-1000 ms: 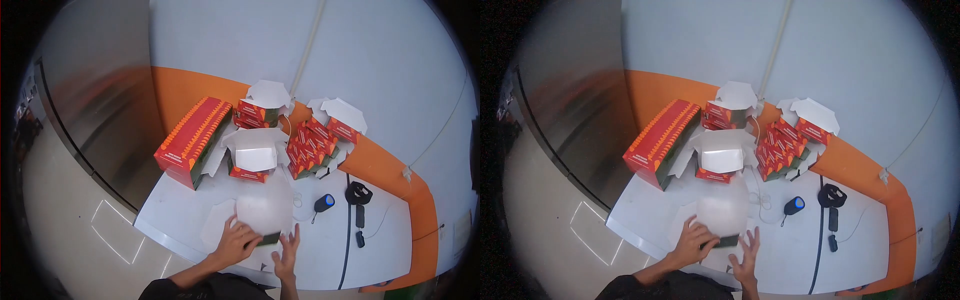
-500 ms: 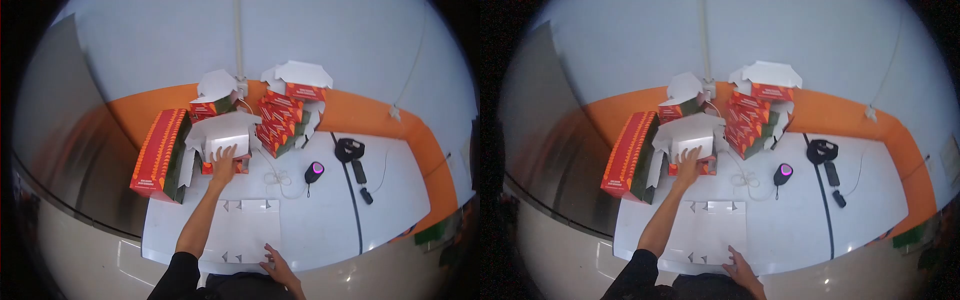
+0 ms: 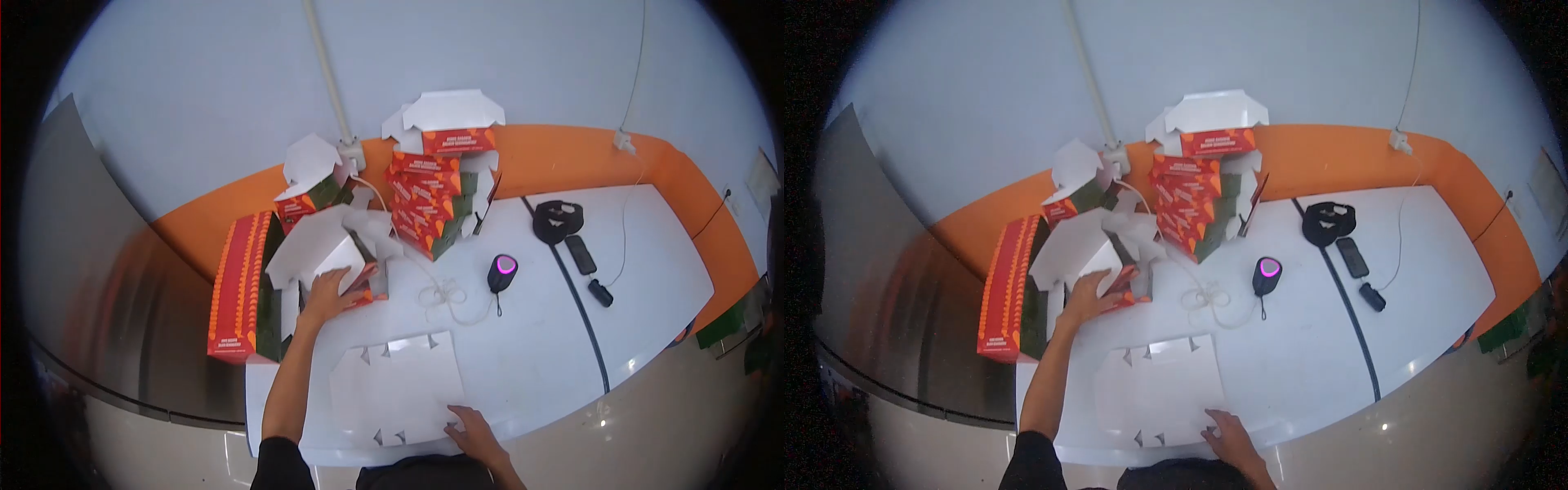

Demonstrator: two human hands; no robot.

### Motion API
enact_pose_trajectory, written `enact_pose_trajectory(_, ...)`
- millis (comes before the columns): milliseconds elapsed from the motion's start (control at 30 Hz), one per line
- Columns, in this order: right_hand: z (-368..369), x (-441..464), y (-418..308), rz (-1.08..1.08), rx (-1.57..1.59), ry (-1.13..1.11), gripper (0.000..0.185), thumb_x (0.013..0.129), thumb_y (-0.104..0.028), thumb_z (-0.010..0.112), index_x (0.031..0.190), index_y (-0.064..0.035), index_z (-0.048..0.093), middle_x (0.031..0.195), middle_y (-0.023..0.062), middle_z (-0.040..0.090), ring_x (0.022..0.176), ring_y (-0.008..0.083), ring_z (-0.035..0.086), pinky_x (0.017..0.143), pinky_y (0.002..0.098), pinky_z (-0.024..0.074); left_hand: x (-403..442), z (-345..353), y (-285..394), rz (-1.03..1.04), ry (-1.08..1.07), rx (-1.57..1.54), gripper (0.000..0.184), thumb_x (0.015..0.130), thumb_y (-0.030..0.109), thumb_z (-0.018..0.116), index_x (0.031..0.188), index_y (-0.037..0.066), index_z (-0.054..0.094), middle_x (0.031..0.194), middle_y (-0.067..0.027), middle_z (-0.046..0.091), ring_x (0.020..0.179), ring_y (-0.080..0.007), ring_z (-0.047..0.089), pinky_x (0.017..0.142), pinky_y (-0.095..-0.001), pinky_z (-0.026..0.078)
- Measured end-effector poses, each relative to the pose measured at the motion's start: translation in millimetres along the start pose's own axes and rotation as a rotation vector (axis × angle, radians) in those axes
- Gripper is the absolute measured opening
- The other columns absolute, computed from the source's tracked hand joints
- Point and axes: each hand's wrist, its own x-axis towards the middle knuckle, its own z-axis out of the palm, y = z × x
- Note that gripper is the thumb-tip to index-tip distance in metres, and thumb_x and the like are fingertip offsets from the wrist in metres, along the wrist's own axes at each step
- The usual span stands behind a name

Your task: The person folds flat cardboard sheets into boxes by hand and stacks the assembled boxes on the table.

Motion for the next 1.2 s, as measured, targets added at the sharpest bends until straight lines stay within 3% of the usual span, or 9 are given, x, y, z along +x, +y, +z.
enact_pose_trajectory(67,5,-1,11,-0.063,-0.153,0.193,0.064,0.088,-0.030,0.079,0.143,-0.0061,0.055,0.142,0.0266,0.052,0.126,0.0468,0.052,0.107,0.0511,0.0446,-19,-7,16,0.064,0.162,-0.054,0.061,0.086,0.027,0.079,0.137,0.001,0.059,0.134,-0.0220,0.062,0.127,-0.0415,0.055,0.109,-0.0506,0.041)
enact_pose_trajectory(200,10,-11,22,0.151,-0.358,0.044,0.081,0.077,-0.030,0.088,0.147,-0.0118,0.052,0.152,0.0264,0.043,0.134,0.0497,0.043,0.111,0.0564,0.0416,-101,3,65,0.056,0.217,-0.153,0.063,0.084,0.022,0.082,0.138,0.002,0.057,0.137,-0.0204,0.058,0.132,-0.0441,0.050,0.114,-0.0537,0.036)
enact_pose_trajectory(367,20,-14,50,-0.020,-0.196,-0.034,0.047,0.085,-0.019,0.079,0.130,-0.0098,0.069,0.151,0.0265,0.044,0.129,0.0478,0.051,0.109,0.0490,0.0464,-234,36,151,0.166,-0.187,-0.024,0.056,0.086,0.033,0.081,0.135,0.013,0.061,0.137,-0.0118,0.059,0.132,-0.0393,0.050,0.117,-0.0531,0.033)
enact_pose_trajectory(500,13,-14,34,-0.168,-0.282,0.115,0.027,0.088,-0.014,0.076,0.113,-0.0068,0.076,0.143,0.0222,0.055,0.121,0.0434,0.058,0.104,0.0464,0.0500,-283,75,194,0.304,-0.122,-0.101,0.058,0.087,0.023,0.077,0.139,0.007,0.060,0.127,-0.0217,0.067,0.117,-0.0342,0.064,0.104,-0.0458,0.051)
enact_pose_trajectory(600,12,-12,25,-0.221,-0.252,0.214,0.018,0.089,-0.014,0.075,0.104,-0.0055,0.077,0.132,0.0169,0.064,0.117,0.0381,0.061,0.099,0.0446,0.0520,-292,125,183,0.360,0.006,-0.043,0.042,0.094,0.029,0.073,0.131,0.010,0.068,0.115,-0.0145,0.071,0.102,-0.0312,0.068,0.097,-0.0395,0.053)
enact_pose_trajectory(700,3,-10,20,-0.187,-0.181,0.189,0.013,0.089,-0.014,0.076,0.099,-0.0054,0.077,0.124,0.0121,0.070,0.115,0.0333,0.064,0.096,0.0427,0.0531,-298,132,182,0.216,-0.221,-0.221,0.032,0.090,0.029,0.078,0.118,0.014,0.072,0.115,-0.0041,0.071,0.112,-0.0242,0.065,0.104,-0.0427,0.048)
enact_pose_trajectory(900,-23,0,-2,-0.254,0.036,0.149,0.018,0.085,-0.014,0.082,0.102,-0.0079,0.077,0.122,0.0097,0.071,0.117,0.0294,0.064,0.101,0.0403,0.0510,-264,79,189,-0.236,-0.108,-0.576,0.020,0.088,0.022,0.081,0.094,0.004,0.078,0.092,-0.0063,0.075,0.082,-0.0214,0.072,0.072,-0.0300,0.057)
enact_pose_trajectory(1000,-28,8,14,-0.347,0.075,0.188,0.018,0.085,-0.014,0.083,0.102,-0.0087,0.078,0.124,0.0103,0.070,0.118,0.0292,0.063,0.101,0.0401,0.0510,-253,69,175,-0.294,-0.364,-0.677,0.022,0.090,0.024,0.081,0.096,0.003,0.079,0.093,-0.0067,0.077,0.082,-0.0176,0.071,0.076,-0.0286,0.056)
enact_pose_trajectory(1200,-14,23,19,-0.356,0.201,0.228,0.023,0.087,-0.013,0.081,0.109,-0.0088,0.075,0.128,0.0072,0.069,0.122,0.0291,0.062,0.105,0.0393,0.0481,-241,52,175,-0.690,-0.269,-1.108,0.028,0.094,0.028,0.078,0.109,0.004,0.079,0.094,-0.0049,0.076,0.084,-0.0116,0.066,0.081,-0.0268,0.053)
